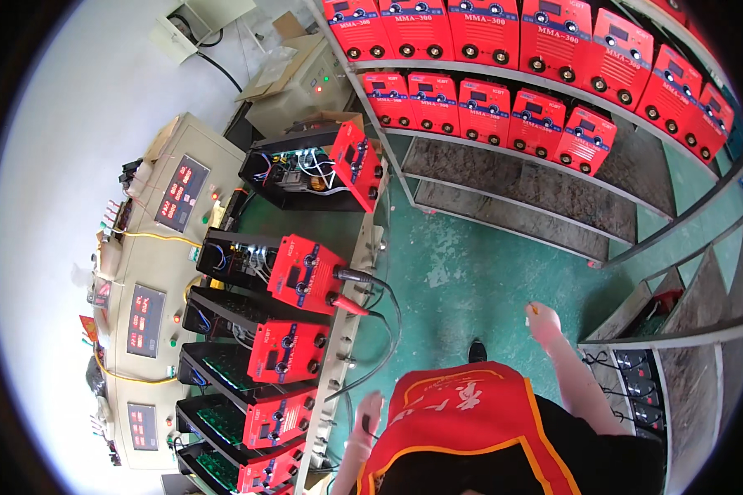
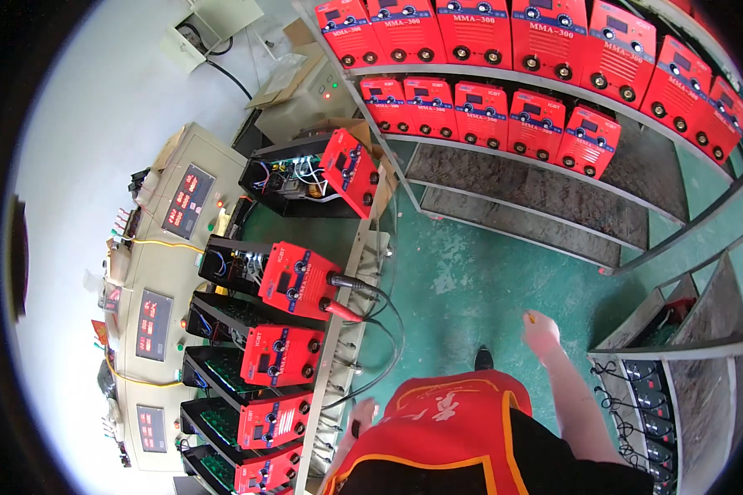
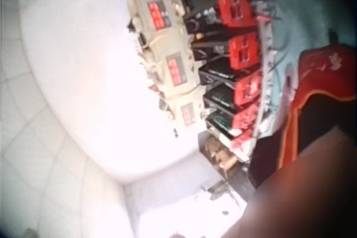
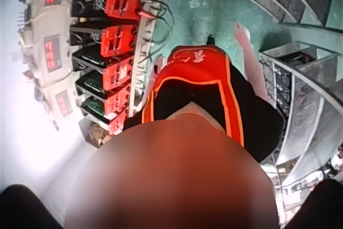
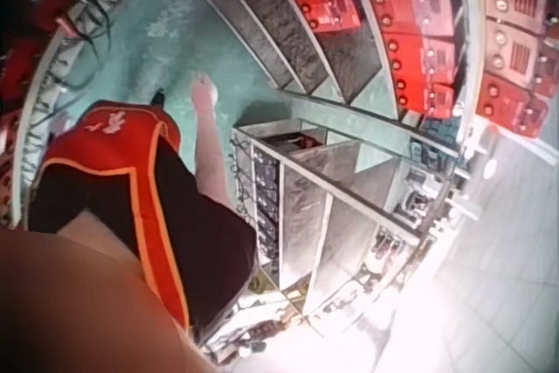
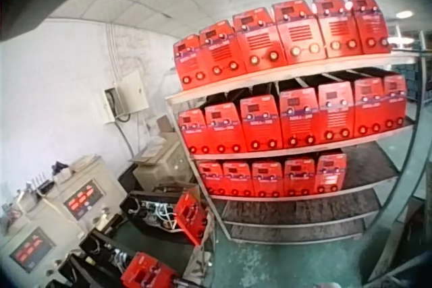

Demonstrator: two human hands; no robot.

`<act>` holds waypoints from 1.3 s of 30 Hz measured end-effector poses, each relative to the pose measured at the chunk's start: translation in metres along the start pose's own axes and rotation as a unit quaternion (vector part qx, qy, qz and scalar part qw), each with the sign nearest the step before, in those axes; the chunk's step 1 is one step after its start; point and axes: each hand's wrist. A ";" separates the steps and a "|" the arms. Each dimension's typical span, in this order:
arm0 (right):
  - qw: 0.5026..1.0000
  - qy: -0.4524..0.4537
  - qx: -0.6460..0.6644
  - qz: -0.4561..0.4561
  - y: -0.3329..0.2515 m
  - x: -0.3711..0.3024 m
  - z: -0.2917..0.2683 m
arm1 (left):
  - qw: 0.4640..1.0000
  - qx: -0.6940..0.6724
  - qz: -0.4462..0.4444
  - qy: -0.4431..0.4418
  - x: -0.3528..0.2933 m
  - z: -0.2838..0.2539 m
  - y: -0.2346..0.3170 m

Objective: Applying hot glue to internal components and performing functional testing on electronic welding machines.

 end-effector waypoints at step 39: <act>0.780 0.024 -0.004 -0.626 -0.655 0.133 -0.041 | 0.447 -0.838 -0.133 0.284 0.500 -0.080 0.175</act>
Point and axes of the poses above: each hand's wrist, its own x-axis towards the middle knuckle, its own z-axis out of the palm, y = z × x, and after that the axes turned 12 degrees about z, right-handed
